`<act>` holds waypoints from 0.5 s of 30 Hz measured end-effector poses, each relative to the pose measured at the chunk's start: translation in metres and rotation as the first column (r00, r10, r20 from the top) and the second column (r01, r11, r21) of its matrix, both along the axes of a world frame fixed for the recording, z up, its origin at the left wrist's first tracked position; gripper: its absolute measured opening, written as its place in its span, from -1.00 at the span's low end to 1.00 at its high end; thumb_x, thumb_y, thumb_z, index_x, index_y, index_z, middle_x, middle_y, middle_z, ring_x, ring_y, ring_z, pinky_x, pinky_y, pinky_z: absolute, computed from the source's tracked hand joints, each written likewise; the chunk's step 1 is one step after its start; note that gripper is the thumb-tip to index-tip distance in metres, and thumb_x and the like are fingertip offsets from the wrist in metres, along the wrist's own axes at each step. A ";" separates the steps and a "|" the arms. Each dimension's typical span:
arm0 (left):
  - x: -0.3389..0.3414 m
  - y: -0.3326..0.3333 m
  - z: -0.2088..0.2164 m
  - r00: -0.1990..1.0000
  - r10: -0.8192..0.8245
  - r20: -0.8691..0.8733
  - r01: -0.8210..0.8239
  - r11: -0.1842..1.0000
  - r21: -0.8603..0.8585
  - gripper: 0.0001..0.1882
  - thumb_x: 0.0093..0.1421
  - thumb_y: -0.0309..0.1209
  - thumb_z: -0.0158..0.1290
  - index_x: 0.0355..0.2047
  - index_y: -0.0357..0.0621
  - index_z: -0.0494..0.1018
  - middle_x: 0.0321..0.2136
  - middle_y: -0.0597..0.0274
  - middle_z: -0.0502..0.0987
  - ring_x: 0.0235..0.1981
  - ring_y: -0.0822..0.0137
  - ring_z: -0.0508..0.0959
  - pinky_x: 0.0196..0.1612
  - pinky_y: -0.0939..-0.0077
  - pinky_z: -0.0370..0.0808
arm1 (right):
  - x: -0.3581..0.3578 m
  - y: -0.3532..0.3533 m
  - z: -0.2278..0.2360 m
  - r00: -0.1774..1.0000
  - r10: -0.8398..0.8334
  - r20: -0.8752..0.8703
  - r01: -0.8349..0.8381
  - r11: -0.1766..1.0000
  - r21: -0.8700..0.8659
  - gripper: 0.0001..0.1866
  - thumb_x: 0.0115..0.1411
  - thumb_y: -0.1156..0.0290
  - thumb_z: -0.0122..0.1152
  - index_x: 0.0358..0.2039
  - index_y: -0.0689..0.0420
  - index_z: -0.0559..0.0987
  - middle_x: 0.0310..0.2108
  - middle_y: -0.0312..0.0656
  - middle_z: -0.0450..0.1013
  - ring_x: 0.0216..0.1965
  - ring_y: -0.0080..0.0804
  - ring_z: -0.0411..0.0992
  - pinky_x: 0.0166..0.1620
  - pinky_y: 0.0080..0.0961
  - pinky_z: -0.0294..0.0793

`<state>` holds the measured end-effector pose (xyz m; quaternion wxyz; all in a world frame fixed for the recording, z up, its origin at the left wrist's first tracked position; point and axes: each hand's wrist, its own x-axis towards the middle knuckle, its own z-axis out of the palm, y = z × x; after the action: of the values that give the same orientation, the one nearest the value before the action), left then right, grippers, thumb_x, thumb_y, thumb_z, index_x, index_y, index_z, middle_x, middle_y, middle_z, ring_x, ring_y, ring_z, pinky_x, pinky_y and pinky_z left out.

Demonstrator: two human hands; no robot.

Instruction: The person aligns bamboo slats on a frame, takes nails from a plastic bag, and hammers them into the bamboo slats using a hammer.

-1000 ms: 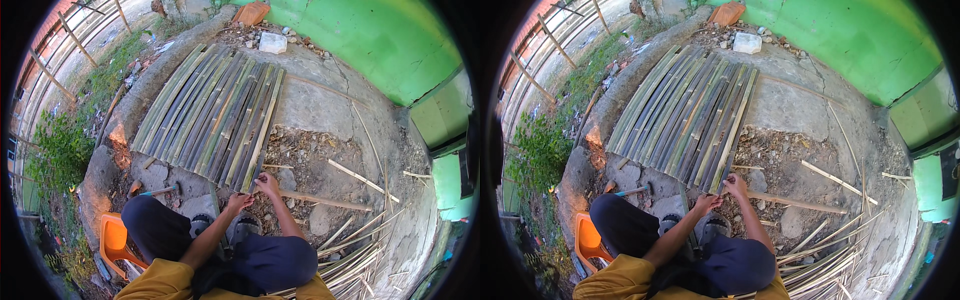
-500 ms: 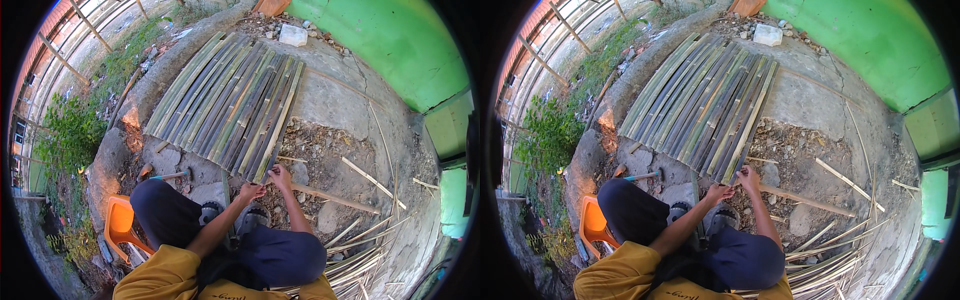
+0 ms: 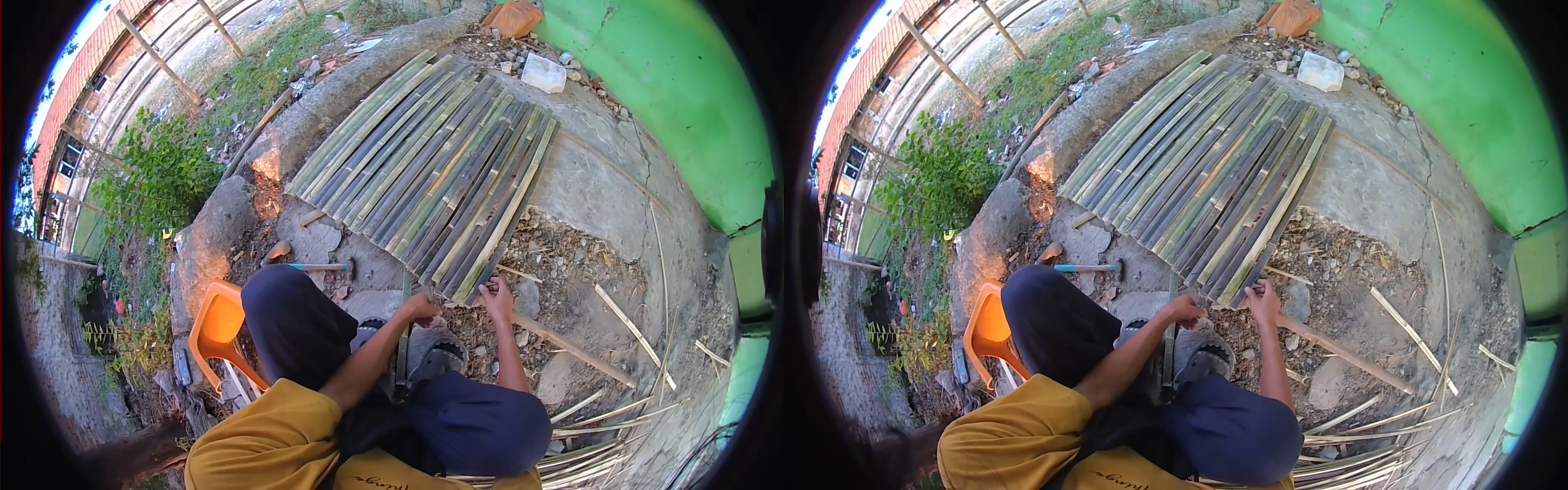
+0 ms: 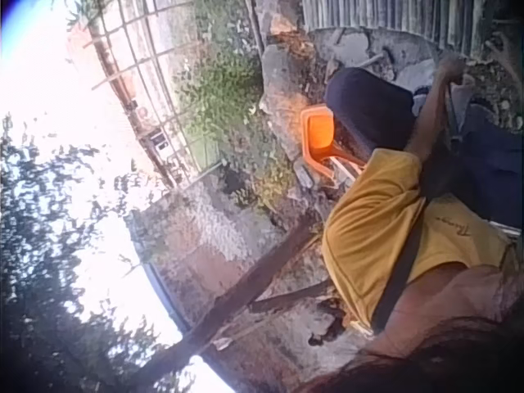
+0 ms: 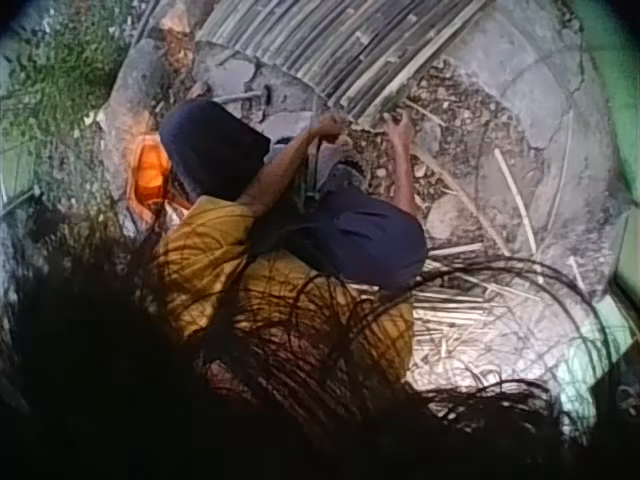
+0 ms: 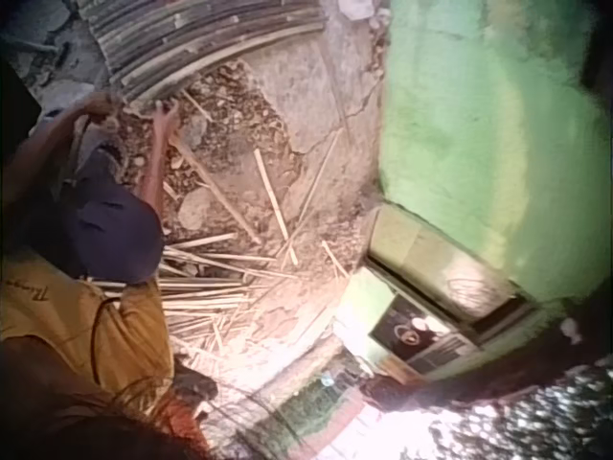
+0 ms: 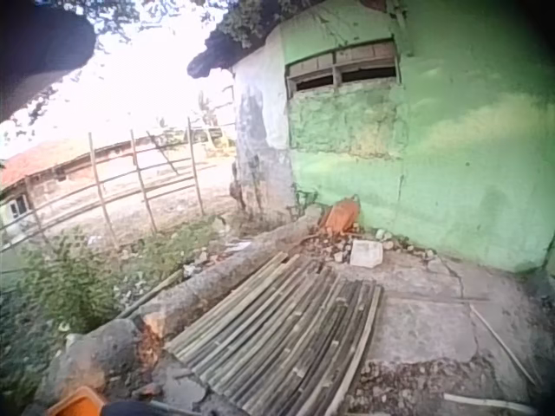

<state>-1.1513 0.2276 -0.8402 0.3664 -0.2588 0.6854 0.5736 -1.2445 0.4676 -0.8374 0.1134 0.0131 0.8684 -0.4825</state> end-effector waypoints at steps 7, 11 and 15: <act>0.007 -0.083 0.003 0.966 0.062 -0.251 -0.233 0.628 -0.742 -0.71 0.04 -0.24 0.20 -0.34 -0.21 0.63 -0.28 -0.08 0.69 -0.22 -0.05 0.69 -0.09 0.09 0.62 | 0.002 0.006 0.003 0.998 0.028 -0.060 -0.023 0.997 0.075 -0.60 0.16 0.39 0.45 -0.02 0.21 0.55 -0.36 -0.19 0.60 -0.38 -0.41 0.56 -0.23 -0.42 0.59; 0.039 -0.154 -0.006 0.906 0.231 -0.353 -0.419 0.392 -0.819 -0.60 -0.01 -0.32 0.26 -0.13 -0.14 0.52 -0.13 -0.08 0.60 -0.05 -0.09 0.59 0.01 0.05 0.53 | 0.007 -0.003 0.016 0.997 -0.032 -0.073 0.029 0.999 -0.044 -0.64 0.17 0.40 0.42 -0.05 0.17 0.56 -0.30 -0.11 0.58 -0.28 -0.24 0.58 -0.15 -0.27 0.58; 0.072 -0.161 -0.018 0.784 0.500 -0.367 -0.550 0.287 -0.785 -0.46 0.02 -0.22 0.32 -0.01 -0.13 0.47 0.03 -0.10 0.47 0.12 -0.12 0.46 0.12 0.01 0.45 | 0.025 0.007 0.021 0.968 -0.005 -0.251 -0.004 0.999 -0.038 -0.71 0.22 0.52 0.30 -0.03 0.17 0.54 -0.10 -0.07 0.47 -0.10 -0.09 0.51 -0.04 -0.20 0.52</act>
<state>-1.0795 0.0665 -0.8586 -0.0405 -0.6005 0.7605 0.2439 -1.2198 0.4744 -0.8164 0.0026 -0.0501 0.8665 -0.4967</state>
